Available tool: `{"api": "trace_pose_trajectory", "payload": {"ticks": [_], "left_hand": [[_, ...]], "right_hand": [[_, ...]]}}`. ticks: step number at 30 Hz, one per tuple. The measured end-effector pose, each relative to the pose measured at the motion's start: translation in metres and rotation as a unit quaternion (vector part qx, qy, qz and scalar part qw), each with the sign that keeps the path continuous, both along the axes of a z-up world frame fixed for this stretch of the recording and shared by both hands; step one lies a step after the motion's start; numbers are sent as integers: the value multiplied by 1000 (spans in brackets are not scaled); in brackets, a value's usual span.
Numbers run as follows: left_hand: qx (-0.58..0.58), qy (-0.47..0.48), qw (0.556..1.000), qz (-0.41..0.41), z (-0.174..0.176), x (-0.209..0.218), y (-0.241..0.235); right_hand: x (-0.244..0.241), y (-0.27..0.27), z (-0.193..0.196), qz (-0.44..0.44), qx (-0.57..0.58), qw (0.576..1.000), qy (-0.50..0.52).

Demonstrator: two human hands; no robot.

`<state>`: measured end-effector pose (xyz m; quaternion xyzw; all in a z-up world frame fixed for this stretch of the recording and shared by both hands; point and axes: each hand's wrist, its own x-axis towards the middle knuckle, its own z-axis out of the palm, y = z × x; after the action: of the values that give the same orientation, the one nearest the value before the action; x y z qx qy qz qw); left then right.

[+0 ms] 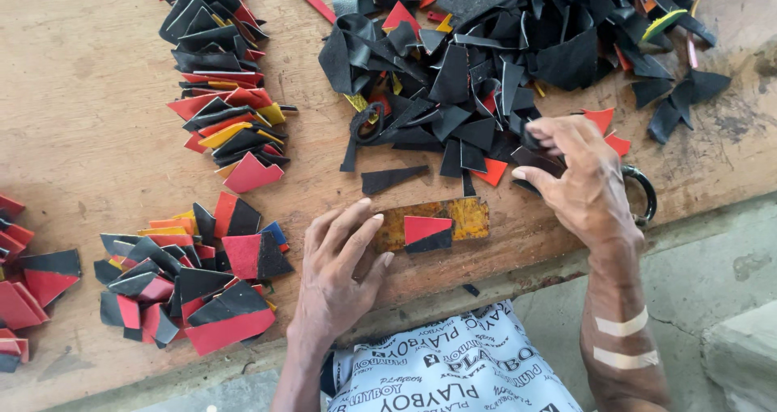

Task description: The person assembles small triangular rubber pieces by hand, aligning and stacking them on a wooden workbench. They occasionally use shears to trim edges and place finished units into a growing pile.

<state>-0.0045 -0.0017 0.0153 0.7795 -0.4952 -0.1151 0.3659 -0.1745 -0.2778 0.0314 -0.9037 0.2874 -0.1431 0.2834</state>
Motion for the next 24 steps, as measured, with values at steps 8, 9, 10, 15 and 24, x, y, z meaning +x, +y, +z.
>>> {"api": "trace_pose_trajectory", "payload": {"ticks": [8,9,10,15,24], "left_hand": [[-21,29,997,-62,-6,-38,-4],[-20,30,997,-66,-8,-40,-5],[-19,30,997,-69,-10,-41,-6],[-14,30,997,-74,-13,-41,-4],[18,12,996,-84,-13,-40,-8]], "right_hand": [[-16,4,-14,-53,-1,998,19],[-17,3,-14,-39,-13,999,20],[-18,1,-14,-24,-24,999,20],[-20,-3,-4,0,19,1000,-5],[16,-12,-10,-54,-13,997,-52]]}}
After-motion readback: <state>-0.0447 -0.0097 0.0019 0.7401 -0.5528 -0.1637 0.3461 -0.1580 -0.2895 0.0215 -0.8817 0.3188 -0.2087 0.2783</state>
